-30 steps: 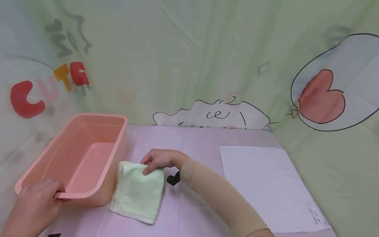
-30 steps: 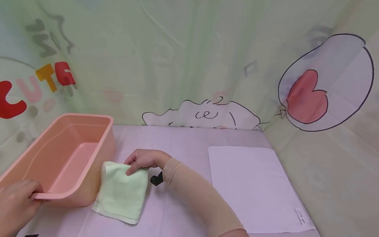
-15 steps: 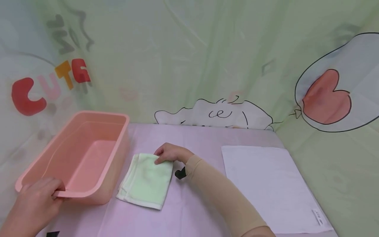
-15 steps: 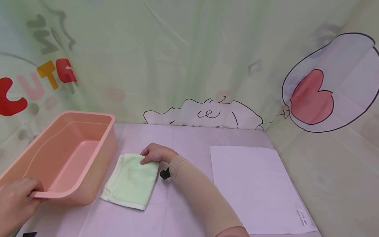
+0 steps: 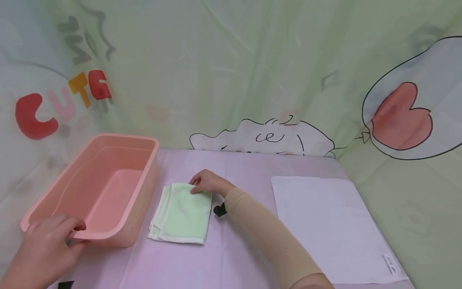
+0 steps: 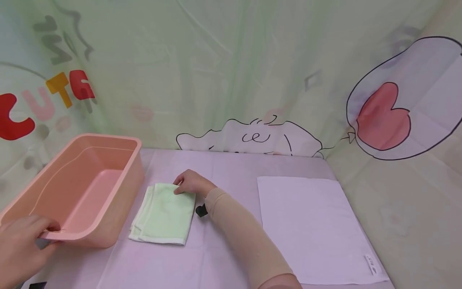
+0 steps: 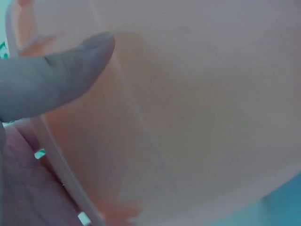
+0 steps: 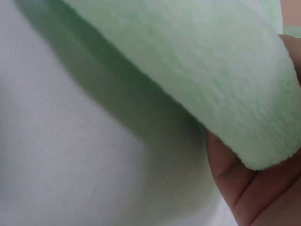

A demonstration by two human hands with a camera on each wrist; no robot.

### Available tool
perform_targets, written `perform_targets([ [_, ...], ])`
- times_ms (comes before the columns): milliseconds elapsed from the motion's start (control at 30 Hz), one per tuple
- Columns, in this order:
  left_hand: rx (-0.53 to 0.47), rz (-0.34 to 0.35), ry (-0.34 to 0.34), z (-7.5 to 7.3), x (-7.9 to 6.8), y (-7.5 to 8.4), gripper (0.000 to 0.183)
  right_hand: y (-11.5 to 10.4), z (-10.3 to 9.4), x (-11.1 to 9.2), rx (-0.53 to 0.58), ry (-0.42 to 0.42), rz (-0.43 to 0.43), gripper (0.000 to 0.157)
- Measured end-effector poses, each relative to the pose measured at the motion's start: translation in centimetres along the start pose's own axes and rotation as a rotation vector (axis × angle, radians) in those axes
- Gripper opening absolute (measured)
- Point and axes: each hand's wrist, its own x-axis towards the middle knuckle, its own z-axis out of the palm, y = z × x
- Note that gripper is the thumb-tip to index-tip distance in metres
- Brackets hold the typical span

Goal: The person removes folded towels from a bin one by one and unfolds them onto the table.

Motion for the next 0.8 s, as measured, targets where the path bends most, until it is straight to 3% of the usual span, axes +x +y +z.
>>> perform_targets([
  [200, -0.060, 0.011, 0.041, 0.4, -0.2, 1.7, 0.042, 0.2, 0.3, 0.4, -0.004, 0.064, -0.018, 0.018],
  [333, -0.095, 0.057, 0.102, 0.6, 0.2, 3.3, 0.081, 0.2, 0.5, 0.6, -0.017, 0.099, -0.024, 0.019],
  [433, -0.103, 0.051, 0.127, 0.7, 0.6, 4.6, 0.083, 0.3, 0.4, 0.6, 0.009, 0.116, -0.031, 0.025],
  [567, -0.117, 0.027, 0.157, 1.0, 1.0, 6.0, 0.082, 0.1, -0.3, 0.3, 0.186, 0.102, -0.024, 0.037],
  [700, -0.154, 0.080, 0.272, 1.8, 1.3, 7.1, 0.073, -0.2, -1.2, 0.0, 0.396, 0.071, -0.001, 0.044],
  [800, -0.157, 0.136, 0.315, 2.4, 1.5, 8.2, 0.068, -0.3, -1.8, 0.0, 0.469, 0.059, 0.001, 0.048],
])
